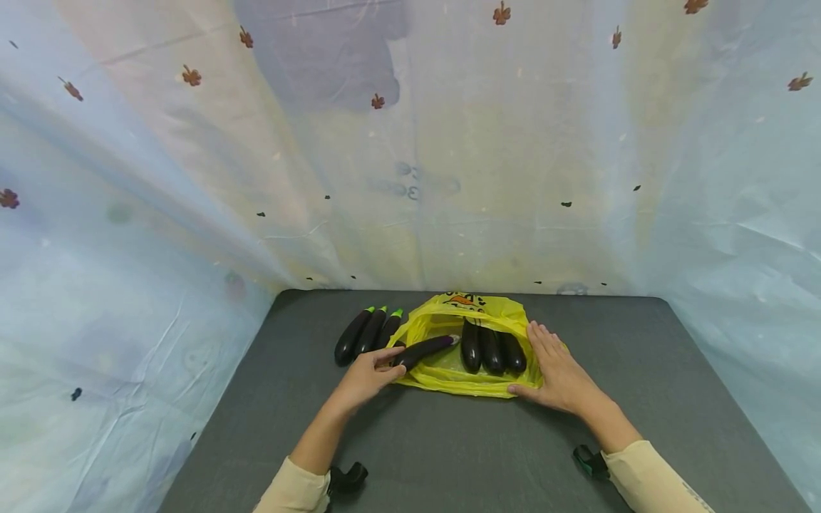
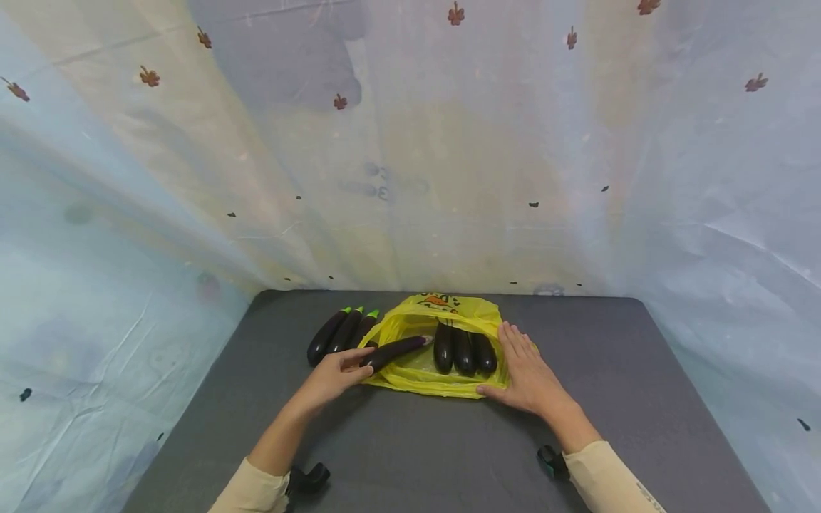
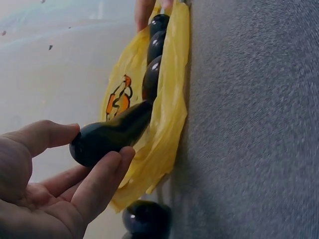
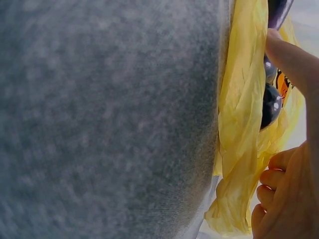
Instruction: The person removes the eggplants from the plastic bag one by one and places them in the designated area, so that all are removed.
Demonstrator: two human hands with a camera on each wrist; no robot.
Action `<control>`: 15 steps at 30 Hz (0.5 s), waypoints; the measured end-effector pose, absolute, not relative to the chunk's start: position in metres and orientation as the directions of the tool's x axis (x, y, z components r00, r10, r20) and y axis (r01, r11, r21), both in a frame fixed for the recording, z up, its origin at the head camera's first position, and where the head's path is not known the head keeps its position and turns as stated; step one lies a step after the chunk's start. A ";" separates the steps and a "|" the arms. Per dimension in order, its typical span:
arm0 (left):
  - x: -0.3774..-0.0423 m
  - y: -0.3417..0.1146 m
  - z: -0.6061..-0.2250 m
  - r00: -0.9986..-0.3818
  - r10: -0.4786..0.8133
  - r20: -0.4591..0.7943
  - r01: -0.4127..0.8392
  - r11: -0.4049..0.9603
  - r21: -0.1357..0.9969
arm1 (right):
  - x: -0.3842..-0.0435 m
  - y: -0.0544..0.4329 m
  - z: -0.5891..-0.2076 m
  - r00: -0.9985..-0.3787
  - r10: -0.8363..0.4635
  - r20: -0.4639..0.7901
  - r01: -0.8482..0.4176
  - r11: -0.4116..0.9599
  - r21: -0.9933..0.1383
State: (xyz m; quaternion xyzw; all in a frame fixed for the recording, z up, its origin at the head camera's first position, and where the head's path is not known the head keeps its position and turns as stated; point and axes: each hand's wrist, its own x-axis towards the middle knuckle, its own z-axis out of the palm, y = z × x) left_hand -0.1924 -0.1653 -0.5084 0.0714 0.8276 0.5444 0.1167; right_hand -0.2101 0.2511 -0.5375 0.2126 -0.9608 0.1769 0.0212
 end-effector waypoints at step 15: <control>-0.188 -0.194 -0.495 -0.958 0.260 -0.124 -0.032 0.331 0.943 | -0.209 0.250 -0.537 -0.904 -0.404 0.139 -0.427 0.844 -0.323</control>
